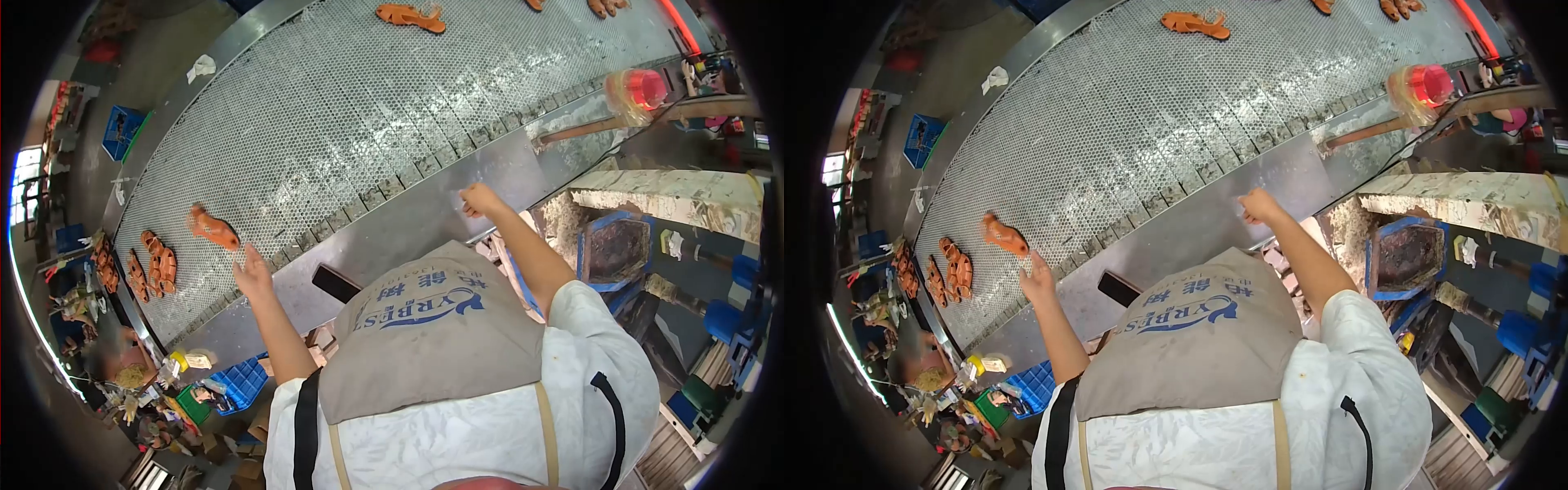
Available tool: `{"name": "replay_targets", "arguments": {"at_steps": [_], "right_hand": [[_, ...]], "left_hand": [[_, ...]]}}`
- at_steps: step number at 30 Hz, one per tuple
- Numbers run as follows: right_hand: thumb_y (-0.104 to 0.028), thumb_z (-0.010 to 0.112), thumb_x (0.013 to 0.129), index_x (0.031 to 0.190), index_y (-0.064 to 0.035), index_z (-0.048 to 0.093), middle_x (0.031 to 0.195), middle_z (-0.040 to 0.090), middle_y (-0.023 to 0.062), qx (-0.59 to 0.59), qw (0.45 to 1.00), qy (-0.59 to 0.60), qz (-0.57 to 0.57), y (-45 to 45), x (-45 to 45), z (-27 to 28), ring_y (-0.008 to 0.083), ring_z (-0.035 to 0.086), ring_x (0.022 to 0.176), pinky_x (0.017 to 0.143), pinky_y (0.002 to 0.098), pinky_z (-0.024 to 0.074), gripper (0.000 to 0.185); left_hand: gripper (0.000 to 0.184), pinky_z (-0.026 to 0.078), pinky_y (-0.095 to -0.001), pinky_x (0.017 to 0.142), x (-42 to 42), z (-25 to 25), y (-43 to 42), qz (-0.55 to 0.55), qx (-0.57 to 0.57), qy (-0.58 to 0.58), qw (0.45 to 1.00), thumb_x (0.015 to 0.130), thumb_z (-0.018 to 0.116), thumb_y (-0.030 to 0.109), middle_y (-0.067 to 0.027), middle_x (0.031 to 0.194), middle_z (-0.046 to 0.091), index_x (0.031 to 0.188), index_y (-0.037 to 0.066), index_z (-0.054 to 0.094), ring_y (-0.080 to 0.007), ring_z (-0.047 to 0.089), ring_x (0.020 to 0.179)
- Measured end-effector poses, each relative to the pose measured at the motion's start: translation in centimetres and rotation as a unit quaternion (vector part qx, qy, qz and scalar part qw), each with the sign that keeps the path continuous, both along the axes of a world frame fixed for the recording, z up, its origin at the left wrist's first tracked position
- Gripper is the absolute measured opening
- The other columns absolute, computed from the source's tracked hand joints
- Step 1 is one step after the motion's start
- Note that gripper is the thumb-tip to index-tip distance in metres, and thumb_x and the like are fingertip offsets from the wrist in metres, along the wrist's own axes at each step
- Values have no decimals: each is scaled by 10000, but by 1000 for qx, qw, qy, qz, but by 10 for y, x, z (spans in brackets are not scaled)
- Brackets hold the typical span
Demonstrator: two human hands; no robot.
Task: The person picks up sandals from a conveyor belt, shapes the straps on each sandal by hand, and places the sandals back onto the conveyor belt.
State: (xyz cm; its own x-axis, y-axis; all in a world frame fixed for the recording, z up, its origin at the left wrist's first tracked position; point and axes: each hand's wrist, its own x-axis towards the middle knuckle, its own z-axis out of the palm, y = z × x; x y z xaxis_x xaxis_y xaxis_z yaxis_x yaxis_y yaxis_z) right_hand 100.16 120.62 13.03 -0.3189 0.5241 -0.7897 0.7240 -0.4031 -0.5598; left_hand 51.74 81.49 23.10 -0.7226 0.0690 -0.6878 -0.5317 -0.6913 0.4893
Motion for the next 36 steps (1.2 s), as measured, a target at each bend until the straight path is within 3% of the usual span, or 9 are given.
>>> {"name": "replay_targets", "arguments": {"at_steps": [8, 15, 18, 22, 25, 28, 32, 33, 36], "right_hand": [[-224, 643, 978, 905, 27, 674, 724, 705, 124, 79, 995, 50, 44, 108, -67, -40, 193, 681, 586, 514, 337, 529, 263], [-243, 626, 949, 1126, 14, 740, 1006, 773, 231, 269, 949, -51, 154, 262, -172, -20, 356, 757, 881, 865, 498, 588, 333], [-177, 633, 902, 1085, 9, 715, 1101, 709, 260, 509, 829, -10, 232, 343, -204, -51, 426, 695, 976, 901, 531, 568, 274], [-164, 611, 844, 918, 67, 741, 1220, 647, 356, 530, 811, -10, 248, 410, -246, -3, 494, 649, 1099, 1017, 529, 523, 275], [-153, 604, 849, 1055, 91, 740, 1320, 606, 401, 561, 738, -67, 370, 458, -259, -19, 493, 639, 1201, 1091, 496, 498, 347], [-137, 580, 880, 1276, 132, 646, 1445, 504, 434, 388, 796, -174, 430, 456, -275, 5, 472, 590, 1313, 1151, 459, 462, 483], [-103, 586, 884, 1563, 150, 307, 1569, 349, 441, 555, 747, -108, 350, 419, -267, -16, 561, 359, 1485, 1262, 486, 321, 777], [-96, 630, 869, 1649, 15, 252, 1600, 355, 396, 582, 744, -94, 315, 435, -259, -80, 583, 291, 1510, 1274, 535, 288, 874], [-233, 673, 976, 1049, 29, 689, 957, 709, 211, 543, 761, -73, 347, 345, -251, -38, 373, 702, 943, 930, 532, 514, 272]], "left_hand": [[315, 586, -333, 821, 59, -85, 60, -351, -239, 12, 905, 1055, 568, 201, -163, 1077, 740, 1243, -38, 651, -239, 696, 916], [244, 583, -338, 810, 159, -113, 108, -660, -428, 200, 584, 1072, 521, 106, -166, 1128, 762, 1227, -7, 671, -192, 737, 1009], [245, 558, -315, 862, 168, -124, 95, -693, -428, 279, 508, 1087, 509, 90, -167, 1146, 763, 1254, 17, 672, -166, 728, 1063], [220, 542, -304, 850, 161, -128, 93, -688, -386, 123, 602, 1097, 520, 117, -132, 1085, 762, 1225, 37, 680, -152, 703, 977], [203, 545, -304, 805, 159, -122, 106, -652, -416, 97, 627, 1106, 498, 127, -105, 998, 760, 1155, 35, 671, -148, 692, 885], [202, 552, -314, 773, 165, -140, 97, -630, -422, 148, 635, 1109, 479, 132, -96, 925, 754, 1101, 26, 651, -156, 695, 827], [202, 557, -321, 761, 175, -149, 96, -613, -447, 176, 628, 1108, 478, 132, -98, 866, 734, 1099, 18, 645, -161, 696, 803], [204, 558, -320, 760, 176, -147, 96, -613, -442, 183, 629, 1108, 478, 135, -97, 863, 732, 1097, 18, 645, -162, 696, 799], [210, 561, -315, 756, 172, -147, 93, -612, -422, 200, 639, 1110, 479, 148, -90, 862, 730, 1099, 22, 647, -162, 694, 791]]}}
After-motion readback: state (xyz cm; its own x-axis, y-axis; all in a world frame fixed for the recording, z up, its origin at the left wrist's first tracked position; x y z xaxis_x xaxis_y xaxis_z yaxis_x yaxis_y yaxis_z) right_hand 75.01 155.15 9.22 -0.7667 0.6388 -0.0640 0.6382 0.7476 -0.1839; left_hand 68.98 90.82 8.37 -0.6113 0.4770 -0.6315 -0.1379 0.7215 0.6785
